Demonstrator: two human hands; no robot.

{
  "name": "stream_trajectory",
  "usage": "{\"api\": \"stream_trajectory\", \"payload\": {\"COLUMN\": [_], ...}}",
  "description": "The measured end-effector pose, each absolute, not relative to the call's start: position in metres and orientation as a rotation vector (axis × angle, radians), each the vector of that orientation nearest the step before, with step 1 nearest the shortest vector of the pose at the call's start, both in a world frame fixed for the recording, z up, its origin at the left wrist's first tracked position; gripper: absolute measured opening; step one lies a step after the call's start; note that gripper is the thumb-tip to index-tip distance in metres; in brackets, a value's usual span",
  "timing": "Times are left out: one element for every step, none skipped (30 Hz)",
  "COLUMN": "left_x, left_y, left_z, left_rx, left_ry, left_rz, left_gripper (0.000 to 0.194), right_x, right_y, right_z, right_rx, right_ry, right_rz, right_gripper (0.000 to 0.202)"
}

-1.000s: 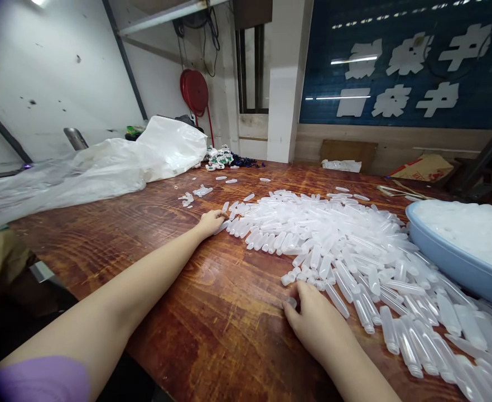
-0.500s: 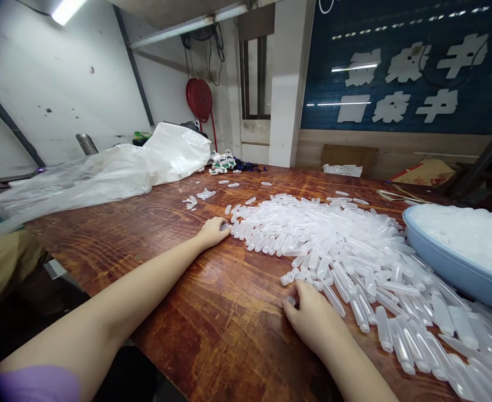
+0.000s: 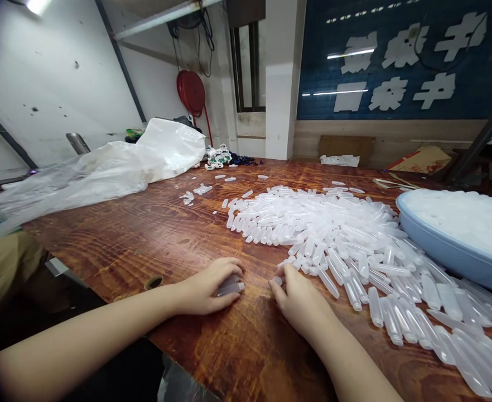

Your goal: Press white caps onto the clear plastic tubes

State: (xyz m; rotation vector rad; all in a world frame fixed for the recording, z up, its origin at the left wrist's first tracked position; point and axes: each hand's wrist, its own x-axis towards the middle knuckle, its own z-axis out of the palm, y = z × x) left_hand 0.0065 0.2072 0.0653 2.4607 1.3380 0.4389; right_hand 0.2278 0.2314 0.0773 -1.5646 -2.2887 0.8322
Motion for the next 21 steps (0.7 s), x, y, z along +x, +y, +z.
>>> {"api": "stream_trajectory", "payload": {"left_x": [0.012, 0.016, 0.019, 0.022, 0.024, 0.026, 0.028, 0.03, 0.031, 0.033, 0.034, 0.035, 0.035, 0.036, 0.037, 0.038, 0.04, 0.041, 0.043, 0.046, 0.048], "left_y": [0.2, 0.195, 0.191, 0.188, 0.185, 0.184, 0.182, 0.181, 0.181, 0.181, 0.181, 0.181, 0.182, 0.184, 0.185, 0.187, 0.189, 0.19, 0.191, 0.192, 0.192], "left_z": [0.067, 0.068, 0.069, 0.069, 0.07, 0.071, 0.072, 0.073, 0.074, 0.075, 0.076, 0.078, 0.079, 0.08, 0.082, 0.084, 0.086, 0.089, 0.091, 0.092, 0.093], "left_rx": [2.446, 2.422, 2.39, 2.348, 2.298, 2.237, 2.171, 2.103, 2.046, 2.006, 1.987, 1.984, 1.996, 2.018, 2.045, 2.067, 2.083, 2.093, 2.1, 2.1, 2.1], "left_ry": [1.313, 1.321, 1.363, 1.434, 1.531, 1.639, 1.743, 1.835, 1.912, 1.971, 2.016, 2.047, 2.07, 2.079, 2.074, 2.066, 2.061, 2.057, 2.059, 2.065, 2.073], "left_rz": [0.391, 0.34, 0.286, 0.232, 0.183, 0.138, 0.096, 0.06, 0.032, 0.013, 0.001, -0.006, -0.006, -0.005, -0.009, -0.025, -0.054, -0.095, -0.138, -0.179, -0.212], "left_gripper": [0.034, 0.043, 0.053, 0.064, 0.075, 0.084, 0.091, 0.097, 0.101, 0.103, 0.104, 0.103, 0.1, 0.094, 0.088, 0.081, 0.075, 0.07, 0.066, 0.063, 0.062], "right_x": [0.227, 0.226, 0.225, 0.224, 0.223, 0.223, 0.222, 0.222, 0.222, 0.222, 0.222, 0.222, 0.222, 0.222, 0.222, 0.222, 0.222, 0.222, 0.221, 0.221, 0.221], "right_y": [0.23, 0.229, 0.228, 0.227, 0.226, 0.225, 0.224, 0.224, 0.223, 0.223, 0.222, 0.222, 0.223, 0.223, 0.223, 0.223, 0.223, 0.223, 0.223, 0.223, 0.223], "right_z": [0.077, 0.076, 0.075, 0.074, 0.073, 0.073, 0.072, 0.072, 0.072, 0.072, 0.071, 0.071, 0.071, 0.071, 0.071, 0.072, 0.072, 0.072, 0.072, 0.072, 0.072], "right_rx": [-1.514, -1.467, -1.425, -1.384, -1.351, -1.327, -1.311, -1.301, -1.297, -1.297, -1.297, -1.294, -1.287, -1.276, -1.265, -1.253, -1.245, -1.242, -1.243, -1.245, -1.247], "right_ry": [-2.299, -2.314, -2.332, -2.35, -2.366, -2.379, -2.39, -2.399, -2.406, -2.411, -2.415, -2.422, -2.429, -2.437, -2.445, -2.452, -2.457, -2.46, -2.461, -2.463, -2.466], "right_rz": [0.852, 0.869, 0.88, 0.888, 0.893, 0.897, 0.9, 0.903, 0.906, 0.91, 0.911, 0.911, 0.91, 0.908, 0.906, 0.905, 0.905, 0.906, 0.906, 0.906, 0.907], "right_gripper": [0.016, 0.018, 0.02, 0.021, 0.022, 0.024, 0.025, 0.025, 0.026, 0.026, 0.027, 0.027, 0.027, 0.027, 0.027, 0.027, 0.027, 0.026, 0.026, 0.026, 0.026]}}
